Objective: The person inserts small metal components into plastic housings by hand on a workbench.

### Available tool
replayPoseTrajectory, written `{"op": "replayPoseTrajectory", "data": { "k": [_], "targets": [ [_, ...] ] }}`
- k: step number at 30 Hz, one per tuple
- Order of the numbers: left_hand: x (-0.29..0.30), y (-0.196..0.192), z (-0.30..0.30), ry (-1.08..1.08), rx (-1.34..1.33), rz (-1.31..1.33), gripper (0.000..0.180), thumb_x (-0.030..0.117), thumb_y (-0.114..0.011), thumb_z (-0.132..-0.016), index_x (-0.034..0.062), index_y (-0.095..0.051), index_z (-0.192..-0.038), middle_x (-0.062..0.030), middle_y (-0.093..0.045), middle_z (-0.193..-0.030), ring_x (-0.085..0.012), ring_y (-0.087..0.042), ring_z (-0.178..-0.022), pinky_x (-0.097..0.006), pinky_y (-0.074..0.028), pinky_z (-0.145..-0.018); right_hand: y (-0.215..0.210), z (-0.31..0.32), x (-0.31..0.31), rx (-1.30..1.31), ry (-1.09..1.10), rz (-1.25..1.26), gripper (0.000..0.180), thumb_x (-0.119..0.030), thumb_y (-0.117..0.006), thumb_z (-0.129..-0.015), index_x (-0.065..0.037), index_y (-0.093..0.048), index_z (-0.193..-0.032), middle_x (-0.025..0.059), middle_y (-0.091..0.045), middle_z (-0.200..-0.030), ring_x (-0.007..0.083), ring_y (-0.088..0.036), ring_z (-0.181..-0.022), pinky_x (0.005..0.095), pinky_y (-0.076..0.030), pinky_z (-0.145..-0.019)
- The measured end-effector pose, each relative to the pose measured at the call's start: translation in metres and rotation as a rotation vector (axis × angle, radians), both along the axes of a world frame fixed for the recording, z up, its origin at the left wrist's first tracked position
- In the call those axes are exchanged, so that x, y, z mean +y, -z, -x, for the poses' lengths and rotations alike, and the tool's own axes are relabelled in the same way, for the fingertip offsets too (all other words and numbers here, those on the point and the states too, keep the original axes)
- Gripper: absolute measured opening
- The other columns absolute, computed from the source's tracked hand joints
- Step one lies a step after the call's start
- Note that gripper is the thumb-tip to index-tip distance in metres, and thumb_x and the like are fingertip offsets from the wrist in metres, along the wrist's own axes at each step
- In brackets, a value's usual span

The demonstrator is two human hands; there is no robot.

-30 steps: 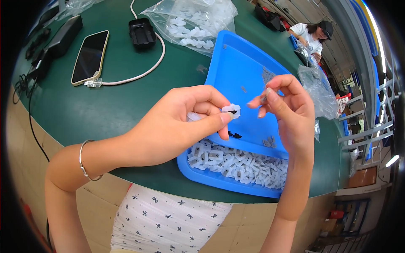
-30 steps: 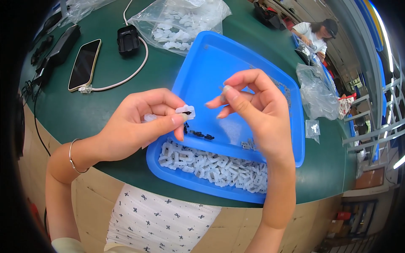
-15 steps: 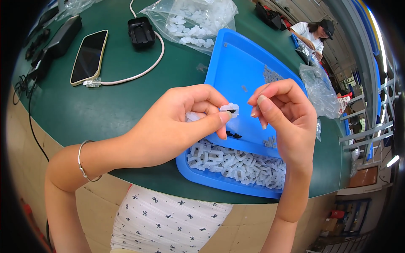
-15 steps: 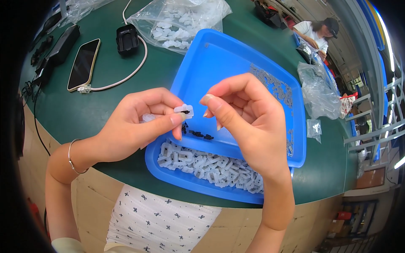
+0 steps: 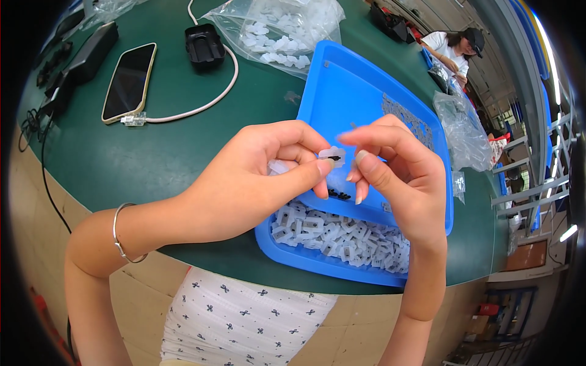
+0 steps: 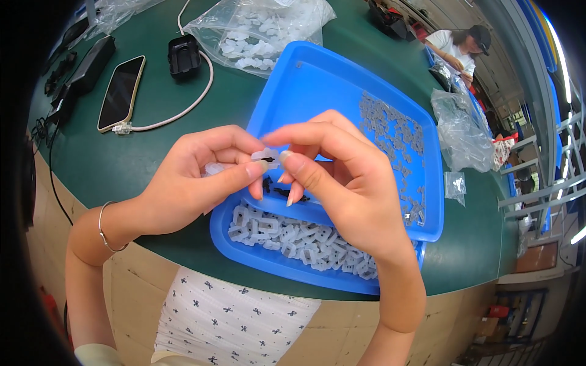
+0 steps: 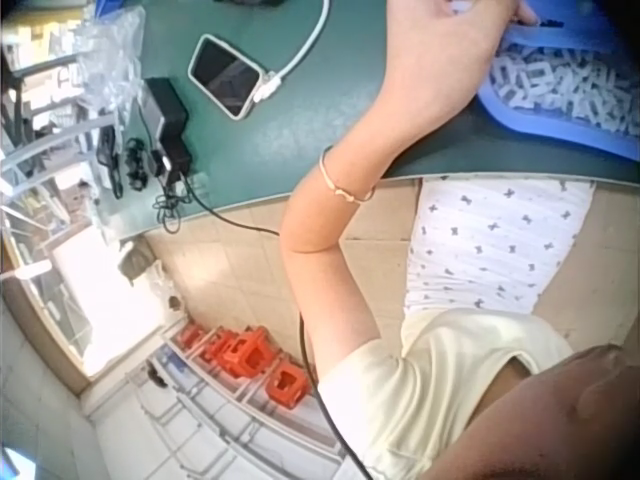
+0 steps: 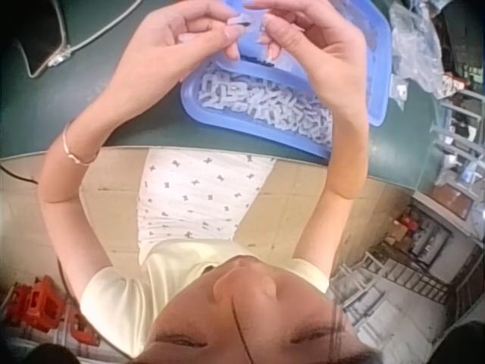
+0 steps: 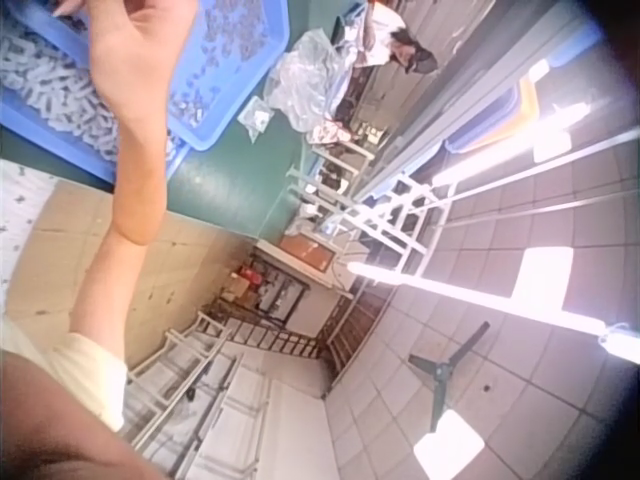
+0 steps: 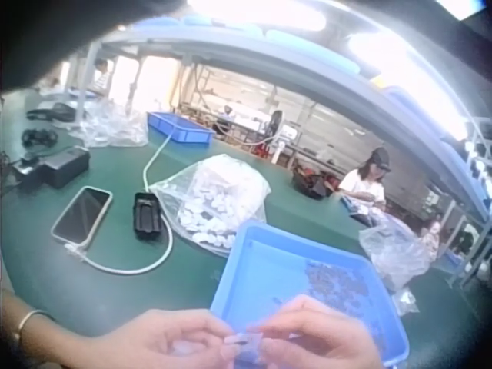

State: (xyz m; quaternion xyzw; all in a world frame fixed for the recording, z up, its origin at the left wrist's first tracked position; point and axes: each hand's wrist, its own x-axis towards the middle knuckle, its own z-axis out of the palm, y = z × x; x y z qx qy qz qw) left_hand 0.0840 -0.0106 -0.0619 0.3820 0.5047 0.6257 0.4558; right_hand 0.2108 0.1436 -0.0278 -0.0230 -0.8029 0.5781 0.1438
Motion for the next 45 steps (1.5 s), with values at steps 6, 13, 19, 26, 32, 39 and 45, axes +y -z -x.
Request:
{"op": "replayPoseTrajectory", "data": {
  "k": [6, 13, 19, 26, 32, 39, 45],
  "targets": [
    [0.002, 0.007, 0.001, 0.049, 0.009, 0.007, 0.021, 0.015, -0.056, -0.088, -0.0012, -0.054, -0.101, -0.0043, -0.062, -0.079, -0.0066, -0.056, -0.076, -0.02, -0.042, -0.064, 0.004, 0.004, -0.003, 0.056, -0.012, -0.257, 0.036, 0.005, -0.056, -0.08, 0.001, -0.057, -0.116, 0.0045, -0.042, -0.091, 0.0079, -0.05, -0.067, 0.0181, -0.042, -0.05],
    [-0.001, 0.002, 0.003, 0.116, 0.084, -0.014, 0.017, 0.013, -0.056, -0.088, -0.0021, -0.057, -0.096, -0.005, -0.063, -0.076, -0.0086, -0.058, -0.076, -0.022, -0.045, -0.068, 0.002, 0.004, -0.002, 0.102, 0.016, -0.53, 0.038, 0.006, -0.059, -0.076, -0.003, -0.061, -0.112, 0.0035, -0.04, -0.089, 0.0048, -0.046, -0.064, 0.0167, -0.039, -0.048],
    [-0.001, 0.005, 0.008, 0.181, 0.197, -0.177, 0.02, 0.014, -0.056, -0.088, -0.0044, -0.057, -0.093, -0.0075, -0.065, -0.076, -0.0095, -0.059, -0.072, -0.024, -0.047, -0.068, 0.001, 0.004, -0.004, 0.172, -0.065, -0.533, 0.04, 0.004, -0.062, -0.071, -0.004, -0.063, -0.11, 0.0029, -0.039, -0.086, 0.0087, -0.044, -0.066, 0.0196, -0.037, -0.052],
    [-0.001, 0.002, 0.014, 0.244, 0.292, -0.177, 0.017, 0.011, -0.058, -0.086, -0.0025, -0.06, -0.097, -0.0088, -0.066, -0.079, -0.0138, -0.063, -0.075, -0.026, -0.05, -0.072, 0.004, 0.002, -0.013, 0.226, -0.114, -0.505, 0.042, 0.005, -0.064, -0.064, -0.008, -0.066, -0.104, 0.001, -0.038, -0.077, 0.0135, -0.038, -0.072, 0.0223, -0.033, -0.056],
    [-0.001, 0.005, 0.008, 0.211, 0.245, -0.227, 0.014, 0.01, -0.059, -0.086, -0.002, -0.06, -0.094, -0.0077, -0.066, -0.079, -0.0121, -0.062, -0.074, -0.025, -0.049, -0.07, 0.001, 0.003, -0.007, 0.193, -0.184, -0.38, 0.028, -0.003, -0.063, -0.074, -0.002, -0.064, -0.103, 0.0031, -0.042, -0.081, 0.0104, -0.044, -0.067, 0.0185, -0.037, -0.051],
    [-0.005, -0.003, 0.012, 0.24, -0.041, -0.182, 0.016, 0.014, -0.058, -0.088, -0.0014, -0.06, -0.09, -0.0072, -0.065, -0.078, -0.0107, -0.059, -0.078, -0.025, -0.047, -0.075, 0.005, 0.001, -0.004, 0.137, -0.19, 0.098, 0.023, -0.019, -0.055, -0.088, 0.004, -0.059, -0.09, 0.0093, -0.046, -0.089, 0.0073, -0.048, -0.059, 0.0142, -0.039, -0.043],
    [-0.002, 0.002, 0.011, 0.288, -0.016, -0.193, 0.015, 0.015, -0.058, -0.087, -0.0005, -0.06, -0.09, -0.0074, -0.064, -0.078, -0.0116, -0.059, -0.08, -0.027, -0.045, -0.08, 0.015, 0.002, -0.001, 0.192, -0.302, 0.142, 0.021, -0.018, -0.057, -0.086, 0.002, -0.059, -0.092, 0.0119, -0.048, -0.092, 0.011, -0.048, -0.07, 0.016, -0.038, -0.045]
  ]
}}
